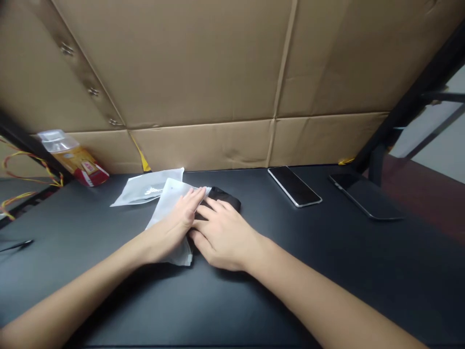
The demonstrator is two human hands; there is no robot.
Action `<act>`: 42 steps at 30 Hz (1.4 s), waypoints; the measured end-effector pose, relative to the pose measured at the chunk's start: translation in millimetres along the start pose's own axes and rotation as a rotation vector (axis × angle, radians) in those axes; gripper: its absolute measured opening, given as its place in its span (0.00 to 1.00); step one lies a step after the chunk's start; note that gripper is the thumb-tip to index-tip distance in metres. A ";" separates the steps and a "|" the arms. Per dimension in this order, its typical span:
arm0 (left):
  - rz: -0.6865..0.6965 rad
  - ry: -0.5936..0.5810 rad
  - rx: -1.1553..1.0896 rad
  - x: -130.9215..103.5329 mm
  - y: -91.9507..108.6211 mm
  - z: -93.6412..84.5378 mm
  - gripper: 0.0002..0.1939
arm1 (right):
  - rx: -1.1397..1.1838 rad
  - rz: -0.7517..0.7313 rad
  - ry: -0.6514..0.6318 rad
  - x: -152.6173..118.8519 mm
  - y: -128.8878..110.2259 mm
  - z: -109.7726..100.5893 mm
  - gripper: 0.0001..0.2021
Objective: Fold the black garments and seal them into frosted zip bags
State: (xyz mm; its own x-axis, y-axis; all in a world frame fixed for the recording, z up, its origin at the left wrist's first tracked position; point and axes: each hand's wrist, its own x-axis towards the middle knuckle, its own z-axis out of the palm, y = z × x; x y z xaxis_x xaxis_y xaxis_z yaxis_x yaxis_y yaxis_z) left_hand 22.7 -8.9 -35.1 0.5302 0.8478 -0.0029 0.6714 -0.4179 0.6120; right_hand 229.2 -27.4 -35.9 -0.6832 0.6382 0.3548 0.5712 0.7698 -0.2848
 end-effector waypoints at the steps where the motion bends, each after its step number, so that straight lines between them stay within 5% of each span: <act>1: -0.009 -0.007 -0.021 -0.7 2.3 0.5 0.39 | 0.006 0.028 0.013 1.5 -1.3 2.8 0.15; 6: -0.010 0.023 -0.068 -2.5 5.2 -0.6 0.38 | 0.069 -0.030 0.090 4.8 -2.8 8.2 0.09; 10: 0.021 0.002 -0.044 -2.2 0.8 -11.3 0.39 | 0.233 -0.184 -0.005 0.7 3.5 -4.1 0.13; 16: 0.076 0.016 0.142 3.7 -18.8 -29.8 0.44 | 0.130 -0.063 0.038 -7.6 21.2 -4.9 0.23; 22: 0.074 -0.110 0.127 4.1 -23.0 -21.9 0.43 | 0.151 -0.211 -0.029 -5.4 13.6 1.8 0.16; 31: -0.012 0.021 0.053 1.9 -10.0 -15.0 0.38 | 0.257 -0.017 0.179 3.0 8.9 2.5 0.13; 34: -0.019 0.007 0.103 2.8 -12.1 -12.9 0.40 | 0.155 0.223 0.353 0.0 28.4 0.0 0.13; 38: -0.014 -0.020 0.126 3.1 -14.5 -8.9 0.42 | 0.095 0.438 0.230 -1.4 45.0 0.7 0.13; 42: -0.004 0.011 0.139 3.2 -17.8 -6.2 0.40 | 0.227 0.351 0.249 -0.9 42.5 0.0 0.07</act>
State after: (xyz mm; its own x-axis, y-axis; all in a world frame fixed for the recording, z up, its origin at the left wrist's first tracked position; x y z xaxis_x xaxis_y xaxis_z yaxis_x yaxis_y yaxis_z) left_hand 9.2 3.3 -41.1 0.5223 0.8527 0.0043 0.7390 -0.4551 0.4967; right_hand 254.1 4.8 -48.3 -0.3214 0.8598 0.3967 0.6149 0.5081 -0.6031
